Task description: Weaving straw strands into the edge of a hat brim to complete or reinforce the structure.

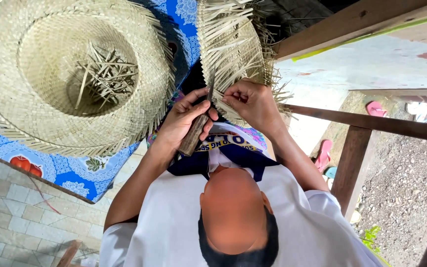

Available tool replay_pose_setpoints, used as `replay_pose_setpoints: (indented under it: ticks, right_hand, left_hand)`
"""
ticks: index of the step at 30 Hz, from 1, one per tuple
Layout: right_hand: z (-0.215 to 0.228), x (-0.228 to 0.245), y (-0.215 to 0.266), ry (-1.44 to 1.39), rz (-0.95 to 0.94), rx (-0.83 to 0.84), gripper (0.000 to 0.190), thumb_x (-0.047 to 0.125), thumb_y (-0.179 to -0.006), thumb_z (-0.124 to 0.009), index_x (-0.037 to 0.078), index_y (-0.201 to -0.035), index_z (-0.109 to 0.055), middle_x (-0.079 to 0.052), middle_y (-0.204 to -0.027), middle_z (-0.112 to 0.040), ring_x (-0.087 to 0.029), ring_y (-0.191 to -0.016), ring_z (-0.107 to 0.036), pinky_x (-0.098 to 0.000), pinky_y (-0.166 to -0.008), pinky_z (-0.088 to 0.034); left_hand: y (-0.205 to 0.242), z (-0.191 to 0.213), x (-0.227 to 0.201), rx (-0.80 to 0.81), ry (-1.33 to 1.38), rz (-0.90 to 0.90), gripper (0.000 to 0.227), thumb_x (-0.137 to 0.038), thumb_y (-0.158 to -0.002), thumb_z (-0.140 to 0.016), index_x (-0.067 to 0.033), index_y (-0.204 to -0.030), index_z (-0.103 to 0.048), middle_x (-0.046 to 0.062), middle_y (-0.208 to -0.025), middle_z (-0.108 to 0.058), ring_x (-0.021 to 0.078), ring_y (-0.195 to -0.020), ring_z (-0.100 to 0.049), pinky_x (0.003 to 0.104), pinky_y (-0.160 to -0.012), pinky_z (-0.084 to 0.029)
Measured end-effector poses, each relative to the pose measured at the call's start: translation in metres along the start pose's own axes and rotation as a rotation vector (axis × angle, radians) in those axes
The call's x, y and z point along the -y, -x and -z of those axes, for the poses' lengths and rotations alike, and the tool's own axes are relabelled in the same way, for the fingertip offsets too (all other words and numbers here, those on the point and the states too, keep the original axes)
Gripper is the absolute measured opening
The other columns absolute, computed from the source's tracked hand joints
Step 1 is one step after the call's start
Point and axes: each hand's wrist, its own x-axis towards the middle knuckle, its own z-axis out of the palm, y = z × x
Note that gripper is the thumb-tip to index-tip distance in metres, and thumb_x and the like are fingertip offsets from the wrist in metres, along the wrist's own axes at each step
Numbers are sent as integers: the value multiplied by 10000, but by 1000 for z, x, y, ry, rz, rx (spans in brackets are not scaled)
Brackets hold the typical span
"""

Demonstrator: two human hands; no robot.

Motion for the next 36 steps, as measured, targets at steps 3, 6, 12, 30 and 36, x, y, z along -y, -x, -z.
replay_pose_setpoints:
  ticks: [3,6,12,30,36]
  right_hand:
    - [1,2,0,-7,-9,-1,109,9,-818,-813,73,-897,-775,-47,-732,-623,-129,-633,-543,-284,-616,-499]
    - [1,3,0,-9,-11,1,110,9,-819,-813,70,-901,-773,-51,-732,-622,-131,-634,-542,-286,-614,-500]
    - [5,9,-1,76,17,13,71,35,-849,-808,86,-877,-767,-38,-697,-613,-148,-601,-557,-297,-588,-504]
    - [-20,150,-51,-326,680,-54,147,104,-1059,-693,92,-1204,-709,-68,-998,-631,-190,-864,-582,-334,-798,-477]
    - [-54,107,-83,-111,681,218,365,24,-1110,-684,96,-1442,-551,-113,-1132,-619,-260,-988,-609,-385,-899,-502]
  left_hand:
    - [0,-2,0,-9,-12,-10,298,-28,-1020,-626,36,-1303,-559,344,-849,-692,301,-497,-620,353,-325,-489]
    - [0,-3,-1,-21,-18,-11,299,-21,-1016,-629,30,-1303,-564,347,-836,-682,308,-487,-615,360,-317,-486]
    - [0,-1,1,-61,-51,-38,277,-22,-1015,-632,12,-1288,-589,322,-806,-685,299,-482,-613,359,-317,-490]
    - [6,3,8,-202,-112,62,240,-206,-906,-739,23,-924,-671,184,-512,-562,229,-363,-522,304,-342,-441]
    - [6,4,-1,-78,-55,136,338,-226,-955,-692,54,-773,-641,188,-563,-569,225,-387,-511,275,-348,-383]
